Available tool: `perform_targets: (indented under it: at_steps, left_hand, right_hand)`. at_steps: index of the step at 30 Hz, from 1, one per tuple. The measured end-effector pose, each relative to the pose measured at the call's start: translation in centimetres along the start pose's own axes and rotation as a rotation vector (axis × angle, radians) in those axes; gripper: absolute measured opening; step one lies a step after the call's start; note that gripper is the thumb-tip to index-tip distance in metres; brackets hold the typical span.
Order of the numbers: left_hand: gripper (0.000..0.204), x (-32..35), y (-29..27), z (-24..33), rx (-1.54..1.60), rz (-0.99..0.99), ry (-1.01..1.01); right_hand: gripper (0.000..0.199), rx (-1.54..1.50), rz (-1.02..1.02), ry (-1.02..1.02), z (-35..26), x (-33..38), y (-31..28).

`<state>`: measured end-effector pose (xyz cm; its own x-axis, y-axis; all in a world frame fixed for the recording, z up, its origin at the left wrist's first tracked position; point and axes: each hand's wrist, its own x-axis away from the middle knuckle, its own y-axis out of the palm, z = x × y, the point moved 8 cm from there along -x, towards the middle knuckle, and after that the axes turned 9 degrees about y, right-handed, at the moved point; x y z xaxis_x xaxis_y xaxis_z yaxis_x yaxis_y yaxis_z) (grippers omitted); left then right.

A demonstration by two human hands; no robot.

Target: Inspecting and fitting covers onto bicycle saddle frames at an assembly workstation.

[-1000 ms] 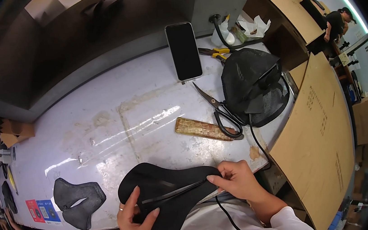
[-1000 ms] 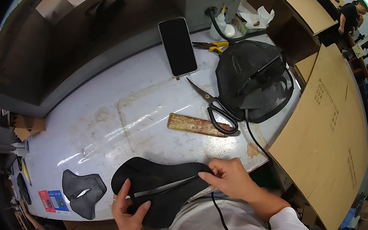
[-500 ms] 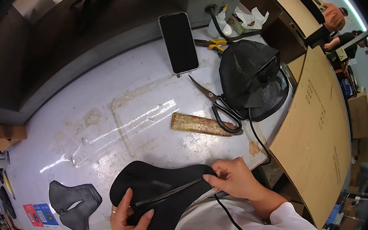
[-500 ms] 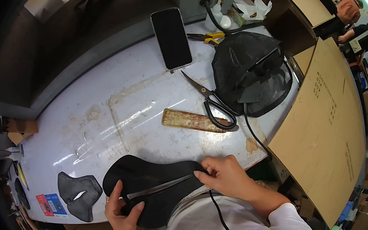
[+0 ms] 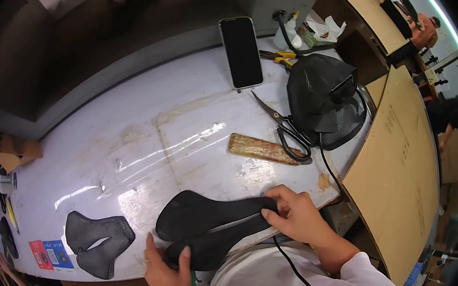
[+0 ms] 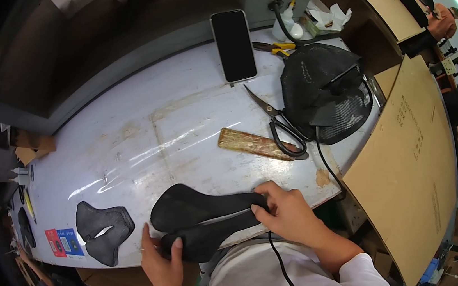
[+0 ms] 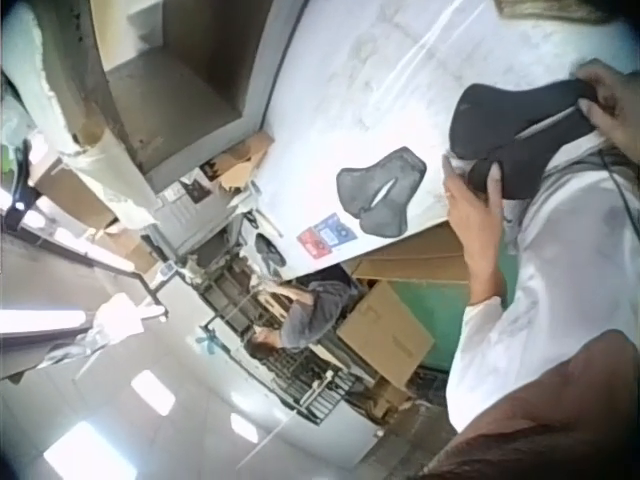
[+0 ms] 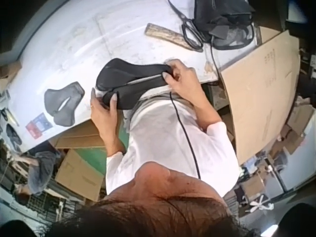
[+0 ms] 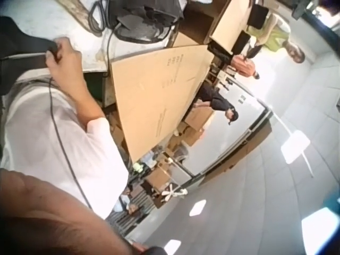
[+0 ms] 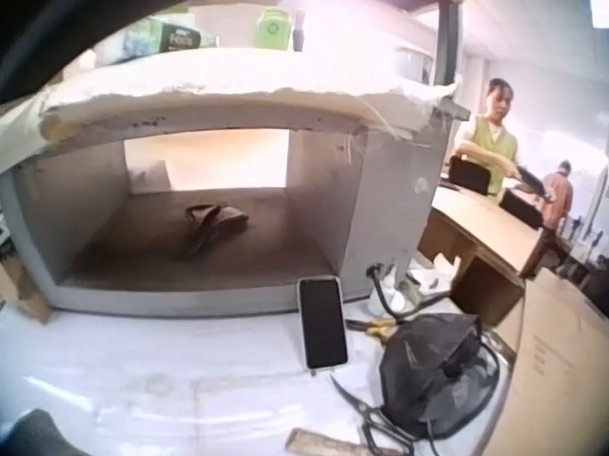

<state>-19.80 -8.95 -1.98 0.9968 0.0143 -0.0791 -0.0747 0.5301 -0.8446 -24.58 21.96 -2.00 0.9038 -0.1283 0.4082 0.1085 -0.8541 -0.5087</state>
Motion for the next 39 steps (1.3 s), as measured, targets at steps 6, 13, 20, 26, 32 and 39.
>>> perform_targets:
  at_steps: [6, 13, 20, 26, 32, 39]
  left_hand:
    - [0.074, 2.3, 1.3, 1.4, 0.729, 0.482, -0.241]
    - [0.044, 2.0, 1.7, 0.2, 1.728, 0.398, -0.450]
    - [0.024, 0.0, -4.6, 2.9, 1.400, 0.194, -0.050]
    - [0.007, 1.1, -14.3, 8.6, 0.939, 0.432, 0.668]
    - [0.020, 4.7, -12.7, 17.3, -0.035, 0.245, 1.000]
    - [0.018, 7.3, -11.7, 15.4, 0.087, 0.565, 1.186]
  right_hand:
    - [0.028, -0.160, -0.187, -0.014, 1.6, 0.0, 1.0]
    - [0.051, -0.819, -0.345, -0.063, 3.2, 0.1, 2.3]
    - [0.081, -1.357, -1.201, 0.298, -5.5, 4.8, 9.1]
    - [0.062, -0.846, -0.921, -0.336, -9.0, 3.5, 5.5]
    - [0.035, -0.393, -0.352, -0.839, -14.4, 4.6, 1.8]
    - [0.040, -0.649, -0.653, -0.745, -15.2, 5.1, 0.8]
